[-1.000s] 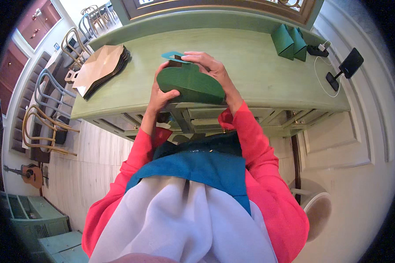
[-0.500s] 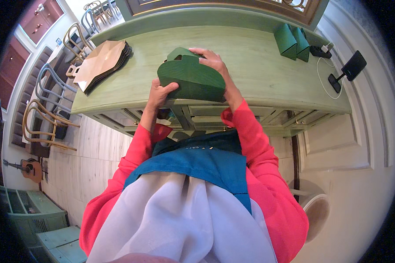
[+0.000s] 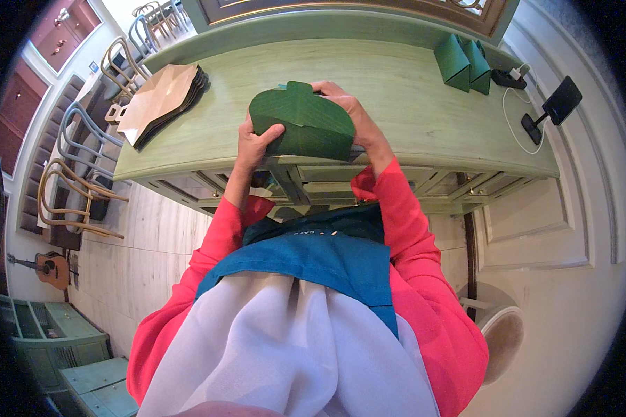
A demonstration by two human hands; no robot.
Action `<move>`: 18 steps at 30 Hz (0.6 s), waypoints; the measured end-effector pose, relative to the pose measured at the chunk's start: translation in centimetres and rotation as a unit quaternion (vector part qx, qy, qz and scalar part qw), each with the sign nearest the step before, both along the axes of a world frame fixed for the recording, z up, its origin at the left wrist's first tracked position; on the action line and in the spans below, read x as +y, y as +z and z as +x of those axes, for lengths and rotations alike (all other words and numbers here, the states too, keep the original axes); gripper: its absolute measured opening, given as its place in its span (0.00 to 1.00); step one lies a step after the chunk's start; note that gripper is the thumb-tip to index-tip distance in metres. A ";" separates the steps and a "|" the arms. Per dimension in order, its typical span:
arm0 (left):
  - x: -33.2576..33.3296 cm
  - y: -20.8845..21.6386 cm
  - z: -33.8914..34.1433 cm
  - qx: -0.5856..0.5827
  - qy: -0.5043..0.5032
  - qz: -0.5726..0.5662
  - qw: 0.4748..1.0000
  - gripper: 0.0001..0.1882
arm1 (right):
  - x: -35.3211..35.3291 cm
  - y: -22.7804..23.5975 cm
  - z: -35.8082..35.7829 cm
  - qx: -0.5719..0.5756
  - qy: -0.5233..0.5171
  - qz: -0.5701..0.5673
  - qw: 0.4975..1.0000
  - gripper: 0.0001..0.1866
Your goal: The person folds and assembles multiple green cardboard takeout boxes by hand on a counter.
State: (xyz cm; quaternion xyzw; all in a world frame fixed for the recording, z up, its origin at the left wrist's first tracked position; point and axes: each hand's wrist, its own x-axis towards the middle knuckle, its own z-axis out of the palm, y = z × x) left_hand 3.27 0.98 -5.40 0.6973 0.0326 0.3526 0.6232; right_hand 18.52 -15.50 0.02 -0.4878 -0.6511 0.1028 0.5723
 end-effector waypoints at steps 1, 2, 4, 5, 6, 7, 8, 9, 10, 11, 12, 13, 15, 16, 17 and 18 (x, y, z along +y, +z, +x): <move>-0.2 0.1 0.0 0.010 0.011 -0.010 1.000 0.34 | 0.0 0.0 0.2 -0.004 0.007 0.002 1.000 0.17; -0.5 0.4 0.0 0.019 0.022 -0.020 0.999 0.33 | 0.0 0.0 0.3 -0.009 0.013 0.005 1.000 0.17; -1.2 0.9 0.1 0.003 0.036 -0.011 0.999 0.35 | -0.3 0.0 0.3 -0.011 0.005 0.010 1.000 0.15; -1.6 1.2 0.2 -0.013 0.050 -0.004 0.999 0.36 | -0.4 0.0 0.3 -0.014 -0.002 0.014 1.000 0.13; -2.0 1.5 0.2 -0.013 0.049 -0.004 0.999 0.36 | -0.5 -0.1 0.4 -0.014 -0.002 0.014 1.000 0.13; -2.3 1.9 0.2 -0.039 0.035 -0.021 0.998 0.40 | -0.6 -0.2 0.6 -0.020 -0.001 0.009 1.000 0.15; -2.5 2.2 0.2 -0.066 0.021 -0.038 0.997 0.45 | -0.6 -0.1 0.8 -0.027 0.001 0.002 1.000 0.17; -2.6 2.5 0.1 -0.067 0.021 -0.039 0.997 0.45 | -0.8 -0.2 0.8 -0.027 0.001 0.002 1.000 0.17; -2.6 2.7 0.0 -0.078 0.034 0.008 0.996 0.48 | -1.1 -0.3 0.7 0.001 -0.017 -0.018 1.000 0.17; -2.6 2.8 0.0 -0.090 0.047 0.056 0.993 0.51 | -1.3 -0.2 0.6 0.029 -0.034 -0.036 0.998 0.17; -2.4 2.9 0.1 -0.092 0.048 0.055 0.993 0.51 | -1.3 -0.3 0.8 0.028 -0.034 -0.037 0.998 0.17; -2.1 3.1 0.2 -0.085 0.053 0.104 0.990 0.52 | -1.4 -0.5 1.0 0.023 -0.033 -0.028 0.999 0.17; -1.7 3.0 0.4 -0.076 0.059 0.151 0.984 0.53 | -1.4 -0.8 1.1 0.019 -0.031 -0.021 0.999 0.17; -1.5 2.9 0.4 -0.067 0.051 0.153 0.985 0.51 | -1.4 -1.0 1.1 0.054 -0.014 -0.018 0.998 0.16; -1.3 2.8 0.5 -0.058 0.042 0.158 0.985 0.50 | -1.4 -1.1 1.1 0.090 0.002 -0.014 0.996 0.16; -1.1 2.6 0.5 -0.058 0.041 0.158 0.985 0.50 | -1.4 -1.2 1.2 0.090 0.001 -0.014 0.996 0.16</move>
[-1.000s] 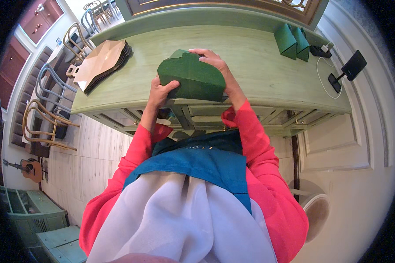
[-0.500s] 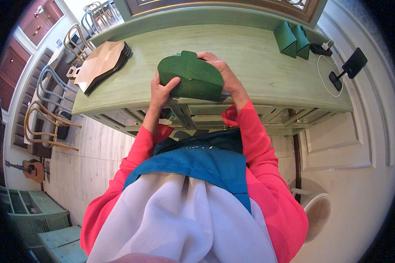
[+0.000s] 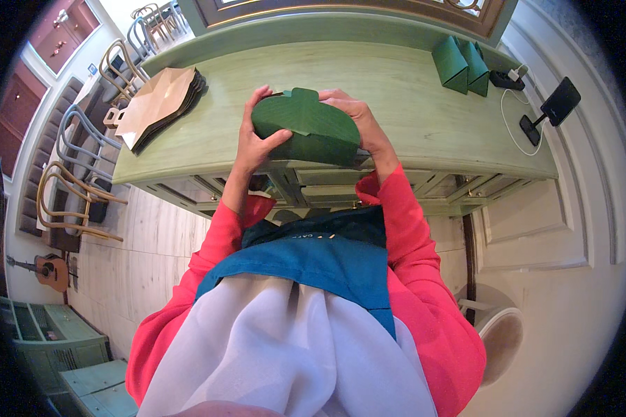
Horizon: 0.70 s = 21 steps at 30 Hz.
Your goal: The person folds and assembles multiple green cardboard takeout boxes by hand on a counter.
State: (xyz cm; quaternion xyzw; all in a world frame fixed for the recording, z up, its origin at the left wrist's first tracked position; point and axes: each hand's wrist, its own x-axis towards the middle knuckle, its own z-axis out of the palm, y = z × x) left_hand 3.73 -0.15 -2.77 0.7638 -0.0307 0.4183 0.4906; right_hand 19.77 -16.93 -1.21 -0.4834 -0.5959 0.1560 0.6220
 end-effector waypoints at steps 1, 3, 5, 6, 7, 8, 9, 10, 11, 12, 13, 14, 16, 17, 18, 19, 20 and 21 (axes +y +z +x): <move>0.1 -0.2 -0.1 0.030 -0.016 -0.034 0.999 0.49 | 0.0 -0.2 0.2 0.003 0.010 0.006 1.000 0.15; 0.1 -0.4 -0.2 0.059 -0.030 -0.064 0.996 0.48 | 0.1 0.3 0.0 0.004 0.022 0.016 1.000 0.15; -0.2 -0.5 -0.1 0.025 -0.052 -0.113 0.992 0.46 | -0.2 0.7 -0.6 -0.028 -0.003 0.002 1.000 0.14; 0.0 -0.6 0.1 0.023 -0.053 -0.109 0.992 0.46 | -0.1 0.8 -0.6 -0.030 -0.004 0.006 1.000 0.14; 0.4 -0.7 0.2 0.007 -0.049 -0.064 0.997 0.43 | 0.0 0.7 -0.6 -0.020 0.000 0.004 1.000 0.14; 0.4 -0.1 0.2 -0.007 -0.046 -0.019 0.999 0.39 | 0.0 0.6 -0.5 -0.008 0.004 0.002 1.000 0.14; 0.6 0.5 0.0 -0.008 -0.047 -0.015 0.999 0.39 | -0.1 0.3 -0.3 -0.009 0.003 0.005 1.000 0.14; 0.9 1.3 -0.2 0.036 -0.076 0.011 0.996 0.37 | -0.1 0.0 0.0 0.000 0.006 0.007 1.000 0.14; 1.0 2.0 -0.5 0.080 -0.104 0.036 0.991 0.35 | -0.2 0.0 0.0 0.011 0.012 0.006 1.000 0.14; 1.3 2.5 -0.5 0.079 -0.104 0.037 0.991 0.35 | -0.2 0.0 0.1 0.010 0.012 0.007 1.000 0.14; 1.6 2.9 -0.4 0.096 -0.114 0.077 0.986 0.36 | -0.2 0.0 0.0 0.010 0.003 0.004 1.000 0.14; 1.8 3.0 -0.4 0.114 -0.124 0.114 0.979 0.37 | -0.2 0.1 -0.1 0.011 -0.006 0.000 1.000 0.15; 2.0 3.0 0.0 0.116 -0.115 0.128 0.978 0.36 | 0.0 0.5 -0.4 -0.003 0.000 0.016 1.000 0.15; 2.0 2.8 0.1 0.117 -0.109 0.142 0.977 0.35 | 0.0 0.6 -0.6 -0.018 0.003 0.031 0.999 0.15; 1.9 2.7 0.0 0.118 -0.110 0.141 0.977 0.35 | 0.0 0.5 -0.6 -0.016 0.003 0.030 0.999 0.15; 1.9 2.5 0.0 0.120 -0.112 0.110 0.980 0.34 | 0.0 0.4 -0.6 -0.001 -0.006 0.021 1.000 0.15; 1.7 2.4 -0.1 0.122 -0.115 0.079 0.983 0.32 | 0.0 0.2 -0.6 0.014 -0.014 0.013 1.000 0.15; 1.5 2.3 -0.1 0.125 -0.115 0.078 0.982 0.32 | 0.0 0.1 -0.7 0.017 -0.014 0.012 1.000 0.15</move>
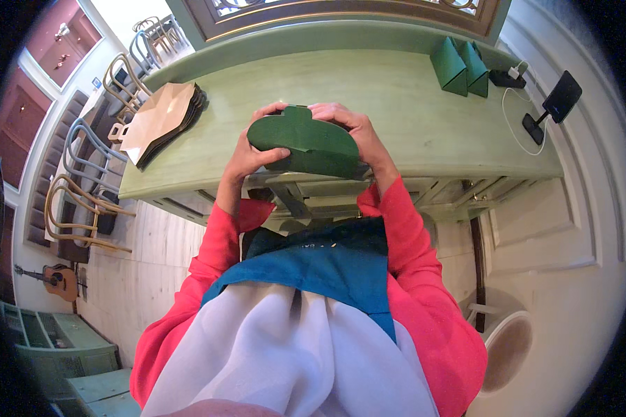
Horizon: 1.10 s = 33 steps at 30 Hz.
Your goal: The person folds and assembles multiple green cardboard takeout boxes by hand on a counter.
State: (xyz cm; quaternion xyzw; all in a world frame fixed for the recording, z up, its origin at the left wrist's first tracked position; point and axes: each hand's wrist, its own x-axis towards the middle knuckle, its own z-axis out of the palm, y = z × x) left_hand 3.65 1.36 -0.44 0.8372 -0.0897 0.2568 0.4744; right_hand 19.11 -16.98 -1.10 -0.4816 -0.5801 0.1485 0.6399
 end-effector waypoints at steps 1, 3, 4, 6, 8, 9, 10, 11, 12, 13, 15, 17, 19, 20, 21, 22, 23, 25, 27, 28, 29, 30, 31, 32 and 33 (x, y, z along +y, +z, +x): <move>-0.2 0.0 0.1 -0.003 0.005 -0.035 0.999 0.32 | 0.0 0.0 -0.1 0.004 -0.009 0.010 1.000 0.15; -0.5 0.1 0.2 -0.005 0.012 -0.071 0.997 0.31 | -0.1 0.2 -0.4 0.009 -0.017 0.020 1.000 0.15; -0.6 0.1 0.2 -0.010 0.012 -0.078 0.997 0.31 | -0.2 0.2 -0.6 -0.003 -0.047 0.042 0.998 0.14; -0.6 0.0 0.4 -0.016 0.010 -0.086 0.996 0.31 | -0.5 0.1 -0.4 -0.016 -0.078 0.064 0.995 0.13; -0.5 -0.3 0.6 -0.006 0.019 -0.121 0.992 0.31 | -1.1 -0.1 0.2 -0.012 -0.075 0.073 0.994 0.14; -0.4 -0.3 0.6 -0.006 0.019 -0.121 0.992 0.31 | -1.4 0.0 -0.1 -0.011 -0.076 0.073 0.994 0.14; -0.2 -0.3 0.6 -0.005 0.022 -0.097 0.995 0.30 | -2.1 0.1 -0.7 0.016 -0.068 0.095 0.993 0.17; -0.2 -0.3 0.7 -0.006 0.024 -0.073 0.997 0.30 | -2.7 0.2 -1.4 0.042 -0.060 0.117 0.990 0.20; -0.2 -0.4 0.8 -0.006 0.024 -0.073 0.997 0.30 | -2.9 0.1 -1.9 0.041 -0.060 0.117 0.990 0.20; -0.2 -0.4 0.9 -0.009 0.022 -0.088 0.996 0.30 | -2.9 0.1 -2.4 0.061 -0.064 0.138 0.986 0.23; -0.3 -0.6 1.0 -0.010 0.018 -0.104 0.994 0.30 | -3.1 -0.1 -3.1 0.083 -0.070 0.158 0.981 0.26; -0.4 -0.5 1.1 -0.006 0.015 -0.131 0.991 0.30 | -3.2 -0.1 -3.6 -0.033 -0.166 0.128 0.977 0.23; -0.6 -0.3 1.0 -0.002 0.007 -0.143 0.990 0.30 | -3.1 -0.1 -3.5 -0.071 -0.185 0.109 0.974 0.21; -0.7 -0.1 0.9 -0.001 0.001 -0.154 0.988 0.30 | -2.9 -0.1 -3.4 -0.112 -0.201 0.091 0.969 0.19; -0.7 -0.1 0.8 0.000 0.002 -0.153 0.988 0.30 | -2.7 -0.1 -3.5 -0.111 -0.201 0.092 0.969 0.19; -0.7 -0.2 0.6 0.006 0.002 -0.152 0.988 0.29 | -2.5 -0.1 -3.5 -0.088 -0.205 0.088 0.971 0.17; -0.7 -0.1 0.5 0.010 0.002 -0.151 0.988 0.29 | -2.4 0.0 -3.5 -0.067 -0.209 0.084 0.972 0.16; 0.0 -0.7 0.5 0.014 0.009 -0.134 0.991 0.30 | -1.9 -0.5 -3.0 -0.061 -0.213 0.090 0.971 0.16; 0.2 -1.0 0.6 0.019 0.014 -0.117 0.993 0.32 | -1.5 -0.9 -2.7 -0.056 -0.219 0.096 0.969 0.15; 0.2 -1.2 0.5 0.012 0.019 -0.135 0.991 0.32 | -1.4 -1.0 -2.7 -0.034 -0.206 0.091 0.974 0.17; 0.2 -1.2 0.5 0.004 0.024 -0.151 0.988 0.32 | -1.0 -0.9 -2.6 -0.013 -0.192 0.089 0.977 0.18; 0.3 -1.5 0.5 0.001 0.024 -0.148 0.989 0.32 | -0.8 -1.0 -2.8 -0.016 -0.192 0.093 0.977 0.18; 0.4 -1.9 0.4 0.004 0.027 -0.157 0.987 0.31 | -0.7 -1.1 -3.4 0.030 -0.195 0.100 0.975 0.21; 0.7 -2.1 0.4 0.004 0.030 -0.163 0.986 0.30 | -0.5 -1.2 -3.7 0.074 -0.197 0.109 0.971 0.24; 0.7 -1.9 0.4 -0.004 0.029 -0.155 0.988 0.30 | -0.4 -1.0 -3.6 0.068 -0.196 0.119 0.971 0.24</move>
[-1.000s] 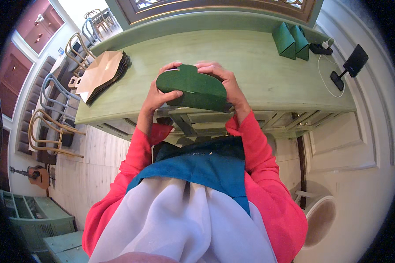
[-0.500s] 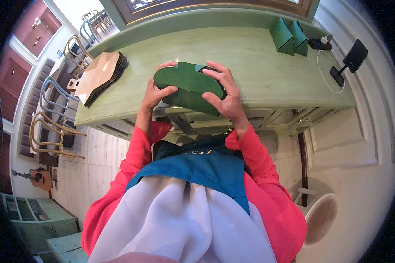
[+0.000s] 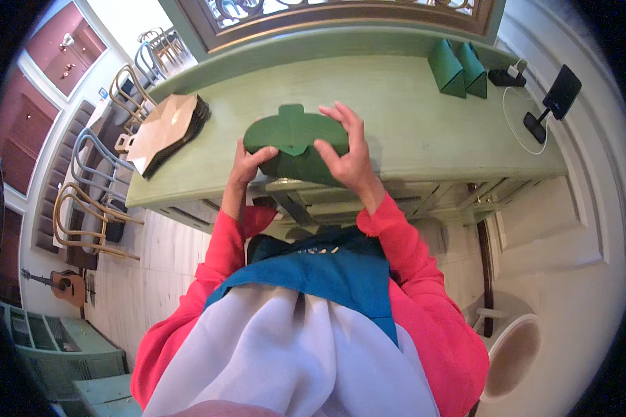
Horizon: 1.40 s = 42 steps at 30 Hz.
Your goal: The person folds and assembles multiple green cardboard takeout boxes by hand on a counter.
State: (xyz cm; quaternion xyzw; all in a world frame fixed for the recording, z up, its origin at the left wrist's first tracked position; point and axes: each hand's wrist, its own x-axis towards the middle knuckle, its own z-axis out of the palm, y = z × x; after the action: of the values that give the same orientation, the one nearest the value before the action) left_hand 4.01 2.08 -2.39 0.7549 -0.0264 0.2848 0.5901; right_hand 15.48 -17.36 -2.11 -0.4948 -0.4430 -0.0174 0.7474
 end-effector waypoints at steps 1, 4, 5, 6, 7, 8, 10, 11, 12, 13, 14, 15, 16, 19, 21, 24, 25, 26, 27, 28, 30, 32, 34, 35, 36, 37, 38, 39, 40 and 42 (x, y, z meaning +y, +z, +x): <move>-0.1 0.1 -0.2 0.010 -0.003 -0.024 1.000 0.28 | 0.1 0.1 0.1 -0.140 -0.074 0.002 0.987 0.28; 0.0 0.2 0.1 0.012 -0.004 -0.037 0.999 0.26 | 0.1 0.2 0.3 -0.331 -0.176 0.022 0.927 0.30; 0.5 -0.2 0.3 0.020 -0.003 -0.032 0.999 0.26 | 0.0 0.4 0.3 -0.373 -0.198 -0.011 0.906 0.26; 0.5 -0.2 0.2 0.031 -0.002 -0.029 0.999 0.26 | -0.1 0.4 0.2 -0.410 -0.221 -0.046 0.884 0.23; 0.6 0.0 0.4 0.022 -0.003 -0.021 1.000 0.26 | 0.2 0.5 0.2 -0.408 -0.231 -0.053 0.881 0.17; 0.3 0.1 0.2 0.021 -0.010 -0.043 0.999 0.26 | 0.3 0.6 0.0 -0.411 -0.233 -0.049 0.880 0.17; 0.2 0.4 0.4 0.016 -0.017 -0.061 0.998 0.26 | 0.6 0.8 -0.1 -0.437 -0.254 -0.086 0.859 0.15; 0.2 0.3 0.3 0.015 -0.016 -0.062 0.998 0.25 | 0.9 0.8 -0.3 -0.445 -0.264 -0.079 0.852 0.12; 0.2 0.2 0.2 0.014 -0.015 -0.064 0.998 0.25 | 0.9 0.9 -0.3 -0.445 -0.263 -0.078 0.853 0.12; 0.5 0.1 0.2 0.014 -0.015 -0.063 0.998 0.25 | 1.0 1.1 -0.3 -0.455 -0.261 -0.083 0.848 0.11; 0.6 0.0 0.1 -0.008 -0.032 -0.074 0.997 0.24 | 1.0 1.1 -0.3 -0.464 -0.258 -0.089 0.843 0.10; 0.7 -0.1 0.0 -0.031 -0.048 -0.085 0.995 0.22 | 1.1 1.1 -0.2 -0.463 -0.257 -0.090 0.843 0.10; 0.7 -0.3 -0.1 -0.030 -0.048 -0.086 0.995 0.22 | 1.3 1.1 -0.1 -0.455 -0.240 -0.078 0.854 0.10; 0.0 0.1 -0.2 -0.003 -0.029 -0.155 0.987 0.20 | 1.2 1.3 0.2 -0.438 -0.212 -0.062 0.871 0.11; -0.3 0.1 0.0 0.040 0.026 -0.161 0.986 0.19 | 1.2 1.3 0.4 -0.432 -0.200 -0.058 0.878 0.12; -0.6 0.7 0.5 -0.001 0.037 -0.113 0.993 0.19 | 1.4 1.1 1.0 -0.437 -0.201 -0.055 0.875 0.12; -1.0 1.0 0.6 -0.002 0.037 -0.114 0.993 0.19 | 1.5 0.9 1.3 -0.440 -0.203 -0.050 0.873 0.10; -1.5 1.7 0.6 -0.022 0.042 -0.091 0.995 0.20 | 1.6 1.0 1.6 -0.443 -0.206 -0.043 0.871 0.08; -1.7 2.2 0.7 -0.041 0.047 -0.069 0.996 0.20 | 1.5 1.1 1.7 -0.446 -0.207 -0.042 0.870 0.08; -1.6 2.2 0.7 -0.044 0.047 -0.068 0.996 0.20 | 1.3 1.2 1.6 -0.462 -0.207 -0.057 0.860 0.08; -1.5 2.3 0.5 -0.042 0.051 -0.074 0.995 0.21 | 1.3 1.2 1.5 -0.479 -0.206 -0.070 0.850 0.08; -1.4 2.0 0.7 -0.051 0.080 -0.063 0.993 0.20 | 1.6 1.0 1.4 -0.492 -0.202 -0.077 0.843 0.08; -1.0 2.1 0.8 -0.058 0.114 -0.054 0.990 0.20 | 1.7 1.5 1.4 -0.492 -0.192 -0.081 0.845 0.07; -0.7 2.0 0.9 -0.060 0.094 -0.056 0.992 0.19 | 1.6 1.5 1.2 -0.492 -0.182 -0.091 0.847 0.07; -0.7 2.0 1.1 -0.060 0.070 -0.058 0.994 0.19 | 1.5 1.3 1.3 -0.489 -0.174 -0.098 0.849 0.07; -0.7 2.2 1.2 -0.060 0.079 -0.033 0.995 0.17 | 1.6 1.2 1.6 -0.473 -0.167 -0.087 0.861 0.06; -0.4 1.9 1.2 -0.051 0.085 -0.042 0.994 0.17 | 1.7 1.0 1.6 -0.455 -0.157 -0.077 0.873 0.05; -0.2 1.5 1.3 -0.039 0.076 -0.053 0.995 0.18 | 1.6 1.0 1.5 -0.435 -0.144 -0.074 0.886 0.05; 0.0 1.1 1.3 -0.027 0.066 -0.064 0.995 0.18 | 1.7 0.9 1.5 -0.428 -0.137 -0.083 0.890 0.05; -0.3 0.6 1.7 -0.042 0.087 -0.092 0.991 0.17 | 1.7 0.9 1.5 -0.403 -0.120 -0.065 0.905 0.06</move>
State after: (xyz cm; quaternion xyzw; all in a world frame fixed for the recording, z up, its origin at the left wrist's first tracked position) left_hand 5.69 1.80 -1.81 0.6841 0.0409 0.3683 0.6282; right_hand 16.96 -15.67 -1.22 -0.5425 -0.6442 -0.2760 0.4632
